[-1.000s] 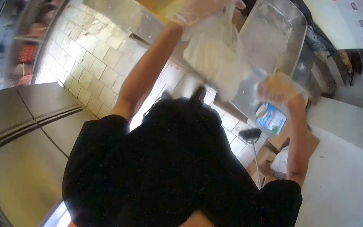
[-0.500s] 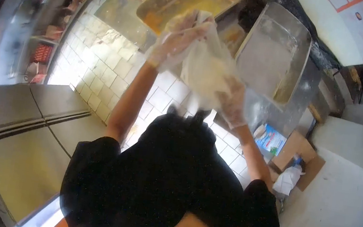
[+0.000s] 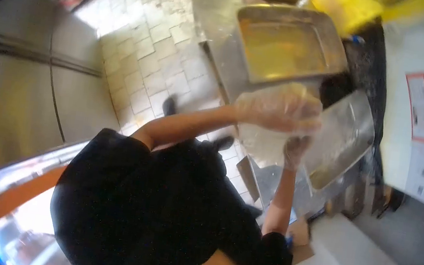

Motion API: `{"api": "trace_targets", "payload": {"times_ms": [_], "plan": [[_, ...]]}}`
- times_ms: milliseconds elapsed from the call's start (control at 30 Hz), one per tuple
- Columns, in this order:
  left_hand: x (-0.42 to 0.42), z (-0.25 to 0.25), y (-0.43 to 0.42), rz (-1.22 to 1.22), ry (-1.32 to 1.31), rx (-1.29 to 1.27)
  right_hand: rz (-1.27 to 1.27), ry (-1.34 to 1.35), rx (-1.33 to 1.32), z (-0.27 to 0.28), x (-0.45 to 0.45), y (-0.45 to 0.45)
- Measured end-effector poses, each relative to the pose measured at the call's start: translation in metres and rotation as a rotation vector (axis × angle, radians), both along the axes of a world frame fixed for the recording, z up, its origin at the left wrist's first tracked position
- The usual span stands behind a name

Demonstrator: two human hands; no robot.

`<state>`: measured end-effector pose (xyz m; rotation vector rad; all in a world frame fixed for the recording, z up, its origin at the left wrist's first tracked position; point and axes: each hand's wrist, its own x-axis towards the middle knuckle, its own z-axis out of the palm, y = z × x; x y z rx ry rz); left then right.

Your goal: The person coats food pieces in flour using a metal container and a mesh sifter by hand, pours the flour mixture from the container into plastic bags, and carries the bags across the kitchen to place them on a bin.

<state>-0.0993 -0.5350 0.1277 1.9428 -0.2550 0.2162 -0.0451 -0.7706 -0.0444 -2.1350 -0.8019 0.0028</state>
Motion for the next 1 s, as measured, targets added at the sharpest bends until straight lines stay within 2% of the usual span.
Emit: {"api": "trace_targets", "payload": {"times_ms": [33, 67, 133, 167, 200, 233, 267, 300, 367, 433, 467, 500, 533, 567, 633, 667, 700, 767, 833, 867, 900, 967, 1000], "plan": [[-0.008, -0.002, 0.023, -0.046, -0.106, 0.069, -0.016, -0.029, -0.029, 0.006, -0.006, 0.009], [-0.022, -0.005, 0.046, -0.010, -0.113, 0.056, -0.043, 0.070, -0.011, 0.018, -0.011, 0.023], [-0.056, -0.018, 0.098, 0.345, -0.261, 0.064, -0.068, -0.108, -0.081, 0.044, -0.026, 0.067], [-0.070, -0.036, 0.130, 0.373, -0.262, 0.053, -0.079, -0.278, -0.124, 0.058, -0.031, 0.097], [-0.084, -0.063, 0.164, 0.237, -0.237, 0.016, -0.107, -0.451, -0.166, 0.072, -0.035, 0.127], [-0.101, -0.085, 0.198, 0.090, -0.209, -0.021, -0.135, -0.480, -0.174, 0.086, -0.046, 0.163], [-0.119, -0.095, 0.223, 0.089, -0.204, -0.027, -0.163, -0.508, -0.181, 0.100, -0.057, 0.200], [-0.134, -0.101, 0.236, 0.078, -0.211, -0.001, -0.079, -0.184, -0.025, 0.114, -0.070, 0.240], [-0.163, -0.114, 0.272, 0.075, -0.221, -0.015, 0.005, 0.136, 0.092, 0.140, -0.098, 0.318], [-0.181, -0.124, 0.308, 0.149, -0.445, 0.019, 0.099, 0.084, -0.326, 0.151, -0.125, 0.406], [-0.183, -0.153, 0.316, 0.152, -0.442, 0.011, 0.184, 0.040, -0.486, 0.154, -0.133, 0.449], [-0.184, -0.204, 0.315, 0.202, -0.263, -0.161, 0.320, -0.011, -0.575, 0.152, -0.137, 0.489], [-0.185, -0.244, 0.320, 0.245, -0.079, -0.327, 0.433, 0.037, -0.487, 0.137, -0.141, 0.521], [-0.183, -0.267, 0.337, 0.345, -0.026, -0.565, 0.542, 0.084, -0.395, 0.122, -0.144, 0.551], [-0.181, -0.285, 0.400, 0.498, 0.137, -0.370, 0.600, 0.219, -0.529, 0.107, -0.156, 0.629], [-0.194, -0.291, 0.440, 0.528, 0.238, 0.065, 0.622, 0.268, -0.584, 0.096, -0.160, 0.665], [-0.196, -0.313, 0.473, 0.603, 0.177, -0.028, 0.632, 0.278, -0.613, 0.072, -0.157, 0.689], [-0.200, -0.354, 0.540, 0.739, 0.029, -0.207, 0.544, 0.303, -0.052, 0.032, -0.158, 0.734], [-0.207, -0.393, 0.609, 0.710, 0.029, -0.140, 0.506, 0.366, -0.019, -0.002, -0.141, 0.775], [-0.213, -0.405, 0.651, 0.693, -0.044, 0.365, 0.480, 0.420, 0.005, -0.019, -0.133, 0.793], [-0.220, -0.434, 0.680, 0.666, 0.122, 0.503, 0.461, 0.433, 0.016, -0.037, -0.129, 0.805], [-0.217, -0.463, 0.735, 0.630, 0.286, 0.669, 0.290, 0.207, -0.013, -0.063, -0.110, 0.840], [-0.216, -0.457, 0.761, 0.773, 0.350, 0.435, 0.330, 0.251, -0.315, -0.058, -0.091, 0.853]]}}
